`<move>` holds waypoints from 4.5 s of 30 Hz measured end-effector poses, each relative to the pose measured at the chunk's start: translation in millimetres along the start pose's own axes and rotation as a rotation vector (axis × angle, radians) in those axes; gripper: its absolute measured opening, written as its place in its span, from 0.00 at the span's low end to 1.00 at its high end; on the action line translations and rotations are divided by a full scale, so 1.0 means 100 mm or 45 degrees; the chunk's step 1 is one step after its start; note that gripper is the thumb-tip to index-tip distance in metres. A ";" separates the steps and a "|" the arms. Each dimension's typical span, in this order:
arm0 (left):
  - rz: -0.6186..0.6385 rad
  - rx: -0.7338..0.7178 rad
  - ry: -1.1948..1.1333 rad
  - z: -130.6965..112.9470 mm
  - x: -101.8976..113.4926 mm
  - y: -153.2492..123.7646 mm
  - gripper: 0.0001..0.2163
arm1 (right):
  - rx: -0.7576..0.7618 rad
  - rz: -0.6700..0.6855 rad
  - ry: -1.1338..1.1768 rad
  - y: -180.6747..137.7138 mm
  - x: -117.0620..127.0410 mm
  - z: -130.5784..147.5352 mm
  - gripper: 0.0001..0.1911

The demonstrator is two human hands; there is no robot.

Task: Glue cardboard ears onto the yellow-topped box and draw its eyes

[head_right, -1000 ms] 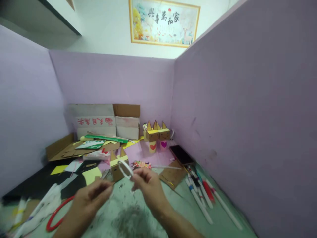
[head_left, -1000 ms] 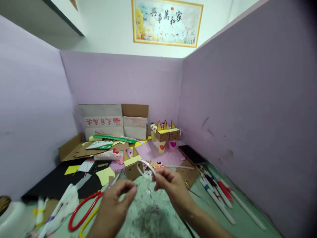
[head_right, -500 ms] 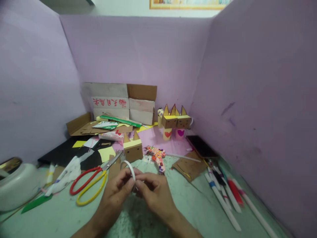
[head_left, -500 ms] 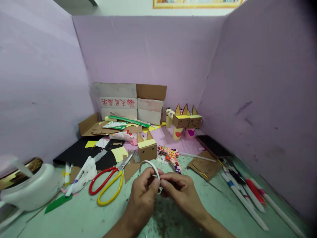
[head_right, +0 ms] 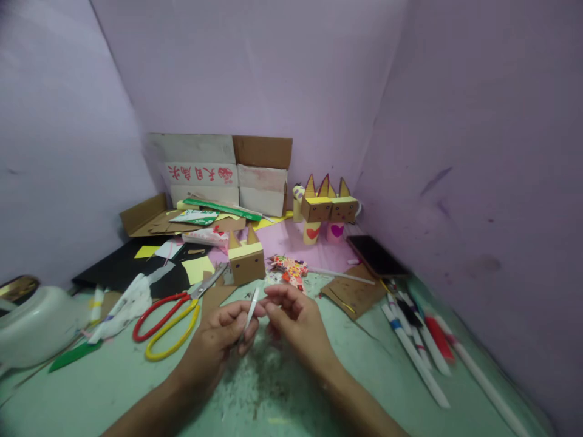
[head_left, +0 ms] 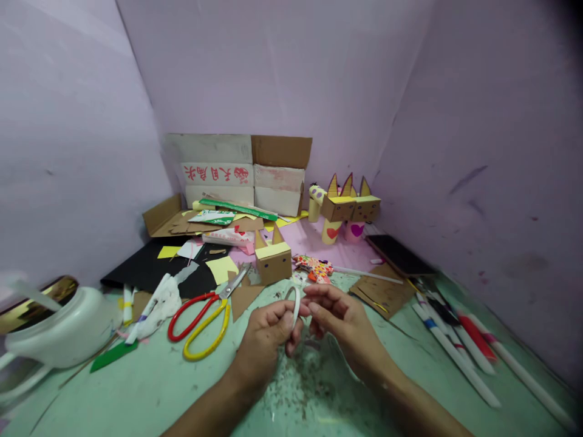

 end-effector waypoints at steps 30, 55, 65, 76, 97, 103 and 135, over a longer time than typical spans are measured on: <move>-0.211 0.020 0.222 -0.11 0.02 -0.04 0.06 | 0.992 -0.089 -0.857 -0.28 -0.09 0.38 0.13; -0.202 -0.175 0.486 -0.16 -0.02 -0.05 0.05 | 1.083 -0.075 -0.943 -0.31 -0.13 0.40 0.09; -0.238 -0.551 0.721 -0.27 0.02 -0.10 0.06 | 0.951 -0.009 -0.794 -0.31 -0.17 0.38 0.11; -0.367 -1.430 1.364 -0.65 -0.17 -0.59 0.05 | 1.210 -0.064 -1.050 -0.35 -0.15 0.44 0.10; -0.200 -0.598 1.207 -0.35 0.00 -0.15 0.10 | 1.130 -0.055 -0.824 -0.42 -0.20 0.37 0.15; -0.171 -0.639 1.210 -0.35 -0.04 -0.20 0.10 | 1.211 -0.114 -0.856 -0.46 -0.19 0.35 0.16; -0.142 -0.944 1.425 -0.43 -0.15 -0.29 0.10 | 0.824 -0.058 -0.738 -0.33 -0.17 0.31 0.02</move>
Point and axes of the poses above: each hand's wrist, its own y-axis towards the middle knuckle, its own x-axis out of the back of the hand, z = x × y, the point moved 7 cm from there along y, towards the middle knuckle, and after that the axes turned 3 degrees about -z, right-handed, at the moved point
